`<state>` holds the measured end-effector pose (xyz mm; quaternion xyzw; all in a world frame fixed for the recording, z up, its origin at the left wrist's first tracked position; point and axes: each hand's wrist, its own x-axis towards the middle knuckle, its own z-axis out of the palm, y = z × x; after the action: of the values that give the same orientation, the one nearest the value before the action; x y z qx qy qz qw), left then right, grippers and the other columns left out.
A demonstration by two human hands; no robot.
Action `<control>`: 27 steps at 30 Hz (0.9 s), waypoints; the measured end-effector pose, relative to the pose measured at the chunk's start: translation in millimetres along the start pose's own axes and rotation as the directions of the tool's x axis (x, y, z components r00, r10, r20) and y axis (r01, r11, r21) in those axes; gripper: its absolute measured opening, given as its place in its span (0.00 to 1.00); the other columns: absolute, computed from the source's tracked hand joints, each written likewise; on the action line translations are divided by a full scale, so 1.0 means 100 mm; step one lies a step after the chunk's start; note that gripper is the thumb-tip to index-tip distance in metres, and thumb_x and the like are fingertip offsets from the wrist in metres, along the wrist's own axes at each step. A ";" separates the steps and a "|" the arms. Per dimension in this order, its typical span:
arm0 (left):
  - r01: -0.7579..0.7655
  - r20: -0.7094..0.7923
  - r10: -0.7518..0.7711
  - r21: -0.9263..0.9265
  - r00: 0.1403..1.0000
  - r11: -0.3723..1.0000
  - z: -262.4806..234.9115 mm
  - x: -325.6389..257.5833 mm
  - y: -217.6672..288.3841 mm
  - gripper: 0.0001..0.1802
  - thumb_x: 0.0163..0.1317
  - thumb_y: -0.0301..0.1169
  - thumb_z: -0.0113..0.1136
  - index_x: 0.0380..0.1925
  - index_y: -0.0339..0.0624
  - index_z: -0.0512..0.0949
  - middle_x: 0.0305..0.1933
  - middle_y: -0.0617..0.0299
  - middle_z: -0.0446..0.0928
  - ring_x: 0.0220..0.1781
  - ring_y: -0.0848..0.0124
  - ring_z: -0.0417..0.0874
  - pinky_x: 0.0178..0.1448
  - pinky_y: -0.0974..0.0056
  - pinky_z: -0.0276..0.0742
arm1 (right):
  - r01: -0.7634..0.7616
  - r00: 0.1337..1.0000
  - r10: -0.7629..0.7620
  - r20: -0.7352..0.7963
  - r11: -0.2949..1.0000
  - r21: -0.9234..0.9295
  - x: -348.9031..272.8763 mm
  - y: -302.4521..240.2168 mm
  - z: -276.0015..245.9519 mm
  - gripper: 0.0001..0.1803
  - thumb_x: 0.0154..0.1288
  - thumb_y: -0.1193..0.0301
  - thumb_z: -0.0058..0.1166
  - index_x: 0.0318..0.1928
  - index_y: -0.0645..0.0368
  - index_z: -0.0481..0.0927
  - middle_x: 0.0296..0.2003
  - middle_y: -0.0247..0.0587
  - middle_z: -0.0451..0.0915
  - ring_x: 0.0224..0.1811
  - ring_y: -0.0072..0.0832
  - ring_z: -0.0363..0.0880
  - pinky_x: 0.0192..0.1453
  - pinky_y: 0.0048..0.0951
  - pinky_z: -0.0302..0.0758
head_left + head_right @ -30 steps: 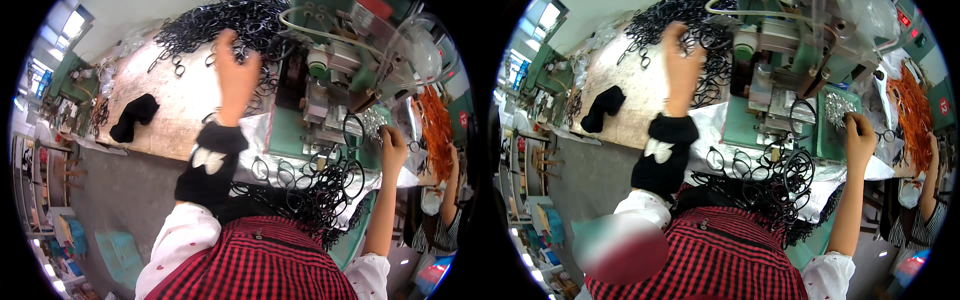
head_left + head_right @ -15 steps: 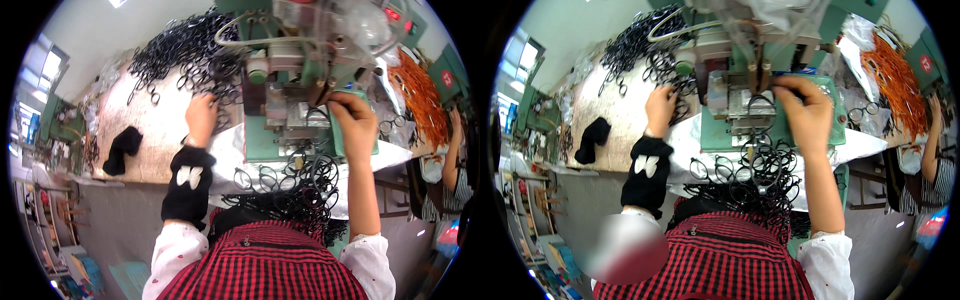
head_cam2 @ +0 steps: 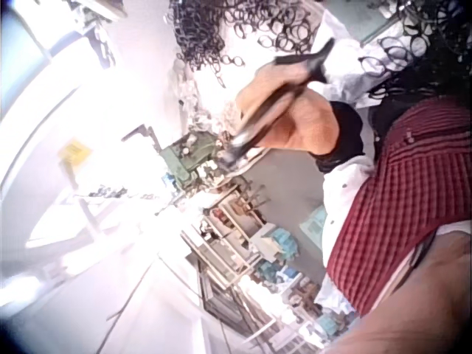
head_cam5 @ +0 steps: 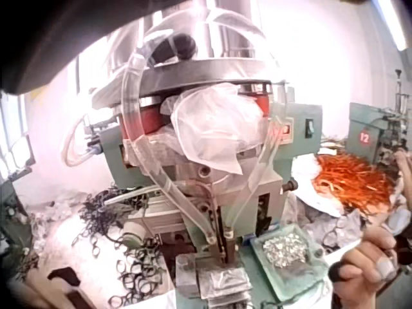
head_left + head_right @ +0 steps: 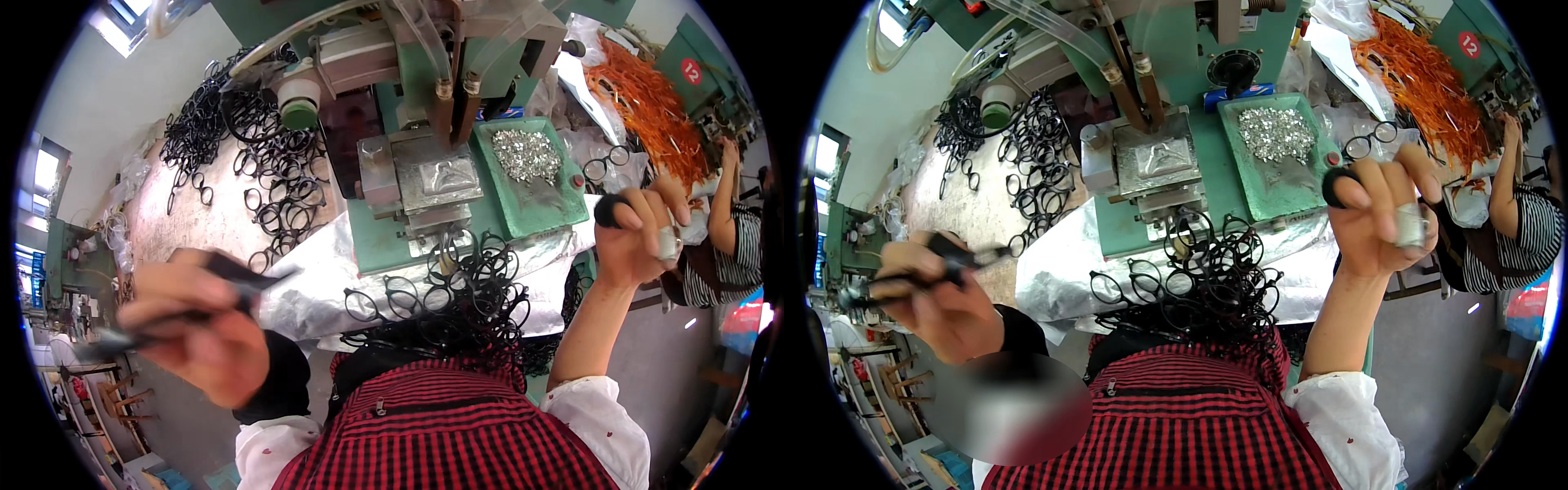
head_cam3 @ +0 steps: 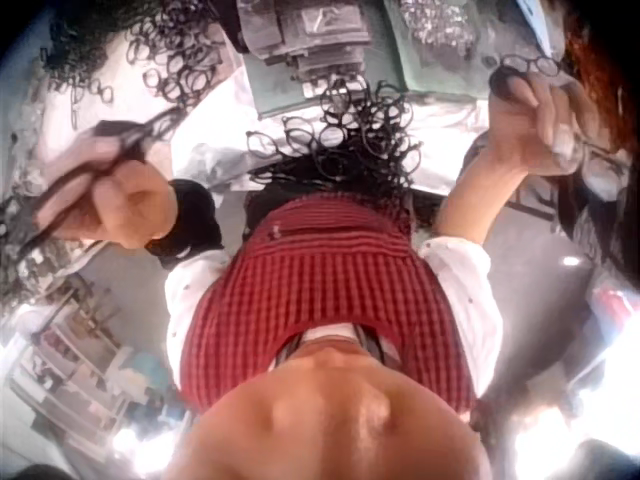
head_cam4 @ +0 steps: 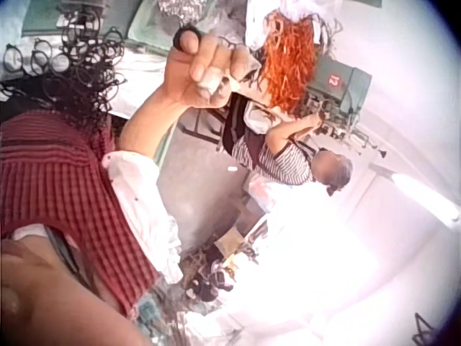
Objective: The person repeatedly picks up black eyeglass frames from a pile, places them into a green press machine, and removes the processed frames. The person also handles small metal components and places them into a green tray. The task continues in a repetitive cycle throughout the clip.
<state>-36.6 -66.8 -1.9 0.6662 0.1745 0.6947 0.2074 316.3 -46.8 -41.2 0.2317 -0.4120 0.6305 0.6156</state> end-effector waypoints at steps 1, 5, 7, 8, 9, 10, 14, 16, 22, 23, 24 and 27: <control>0.097 0.195 -0.083 -0.065 0.977 0.993 -0.01 -0.05 -0.07 0.11 0.63 0.25 0.57 0.44 0.36 0.72 0.43 0.48 0.77 0.38 0.64 0.79 0.41 0.63 0.78 | 0.029 0.965 -0.068 0.252 0.987 0.157 -0.07 -0.09 -0.17 0.07 0.71 0.68 0.52 0.41 0.55 0.82 0.33 0.42 0.84 0.42 0.34 0.84 0.52 0.40 0.77; 0.344 0.086 -0.355 0.117 0.931 0.932 0.21 -0.34 -0.32 0.08 0.65 0.26 0.54 0.42 0.34 0.71 0.41 0.50 0.75 0.36 0.65 0.79 0.35 0.61 0.79 | -0.356 0.933 0.219 -0.284 0.669 -0.653 -0.13 -0.09 -0.32 0.07 0.65 0.70 0.59 0.39 0.59 0.85 0.35 0.41 0.85 0.41 0.32 0.83 0.49 0.35 0.77; 0.231 0.009 -0.233 0.096 0.972 0.968 0.19 -0.18 -0.30 0.10 0.67 0.25 0.49 0.46 0.34 0.70 0.41 0.51 0.73 0.38 0.65 0.78 0.35 0.62 0.81 | -0.730 0.681 -0.067 -0.729 0.019 -0.683 -0.13 -0.04 -0.35 0.07 0.61 0.70 0.62 0.36 0.60 0.85 0.35 0.38 0.85 0.38 0.29 0.82 0.45 0.31 0.76; 0.156 -0.037 -0.154 0.064 0.987 0.986 0.29 -0.04 -0.23 0.10 0.68 0.24 0.48 0.47 0.34 0.70 0.41 0.50 0.74 0.38 0.65 0.78 0.35 0.62 0.81 | -0.802 0.560 -0.238 -0.794 -0.395 -0.447 -0.28 0.08 -0.53 0.08 0.57 0.71 0.63 0.36 0.61 0.86 0.33 0.41 0.85 0.37 0.30 0.83 0.42 0.31 0.76; 0.121 -0.012 -0.120 0.099 0.993 0.988 0.34 0.12 -0.19 0.10 0.68 0.24 0.47 0.47 0.33 0.71 0.41 0.49 0.75 0.38 0.66 0.78 0.36 0.62 0.81 | -0.465 0.817 -0.238 -0.526 -0.811 -0.356 -0.51 0.10 -0.73 0.08 0.55 0.72 0.63 0.35 0.60 0.86 0.29 0.45 0.84 0.35 0.37 0.82 0.42 0.35 0.77; 0.085 0.005 -0.087 0.151 0.996 0.985 0.36 0.22 -0.19 0.09 0.69 0.23 0.47 0.47 0.32 0.71 0.41 0.49 0.76 0.38 0.66 0.79 0.37 0.62 0.82 | -0.629 0.717 -0.281 -0.638 -0.656 -0.417 -0.55 0.19 -0.73 0.06 0.55 0.71 0.63 0.33 0.59 0.86 0.30 0.44 0.83 0.36 0.43 0.81 0.43 0.39 0.77; 0.134 0.001 -0.136 0.168 0.991 0.977 0.43 0.36 -0.52 0.10 0.65 0.18 0.59 0.46 0.30 0.72 0.43 0.58 0.78 0.41 0.74 0.82 0.48 0.72 0.77 | -0.526 0.810 -0.314 -0.494 -0.762 -0.377 -0.60 0.41 -0.74 0.06 0.54 0.70 0.64 0.31 0.58 0.85 0.30 0.41 0.83 0.36 0.42 0.81 0.43 0.39 0.76; 0.062 -0.024 -0.059 0.214 0.998 0.975 0.47 0.33 -0.59 0.10 0.65 0.18 0.59 0.45 0.31 0.73 0.42 0.58 0.78 0.41 0.74 0.82 0.47 0.72 0.77 | -0.449 0.861 -0.298 -0.411 -0.824 -0.344 -0.60 0.45 -0.78 0.06 0.54 0.70 0.64 0.31 0.57 0.86 0.30 0.41 0.84 0.35 0.40 0.82 0.43 0.38 0.77; 0.017 -0.017 -0.013 0.214 1.000 0.977 0.17 0.09 -0.31 0.10 0.69 0.22 0.49 0.47 0.29 0.72 0.41 0.49 0.80 0.37 0.67 0.82 0.39 0.63 0.83 | -0.747 0.661 -0.529 -0.532 -0.395 -0.535 -0.80 0.38 -0.65 0.06 0.61 0.75 0.63 0.39 0.58 0.86 0.29 0.35 0.84 0.29 0.18 0.80 0.40 0.19 0.74; 0.057 -0.095 -0.032 0.270 0.995 0.961 0.11 -0.04 -0.34 0.10 0.69 0.23 0.49 0.48 0.29 0.72 0.39 0.50 0.79 0.36 0.68 0.80 0.38 0.64 0.82 | -0.757 0.624 -0.486 -0.612 -0.182 -0.627 -0.76 0.40 -0.63 0.06 0.61 0.76 0.63 0.40 0.61 0.85 0.29 0.33 0.84 0.30 0.16 0.79 0.40 0.19 0.74; 0.228 -0.217 -0.198 0.124 0.956 0.966 0.09 -0.12 -0.35 0.09 0.65 0.21 0.54 0.45 0.30 0.71 0.41 0.50 0.79 0.39 0.68 0.82 0.46 0.65 0.80 | -0.742 0.590 -0.428 -0.684 0.047 -0.669 -0.64 0.42 -0.54 0.07 0.61 0.77 0.63 0.41 0.63 0.85 0.29 0.31 0.83 0.31 0.14 0.77 0.41 0.18 0.73; 0.245 -0.218 -0.209 0.153 0.953 0.958 0.12 -0.12 -0.46 0.09 0.69 0.23 0.50 0.47 0.31 0.73 0.41 0.50 0.78 0.37 0.68 0.80 0.37 0.62 0.81 | -0.630 0.705 -0.257 -0.661 0.199 -0.750 -0.19 0.73 -0.22 0.08 0.60 0.78 0.63 0.41 0.64 0.84 0.35 0.34 0.84 0.38 0.17 0.79 0.45 0.20 0.74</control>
<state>-21.9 -34.0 -35.8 0.5846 0.3313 0.7110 0.2072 252.7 -32.9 -86.4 -0.5040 -0.4830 0.3448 0.6275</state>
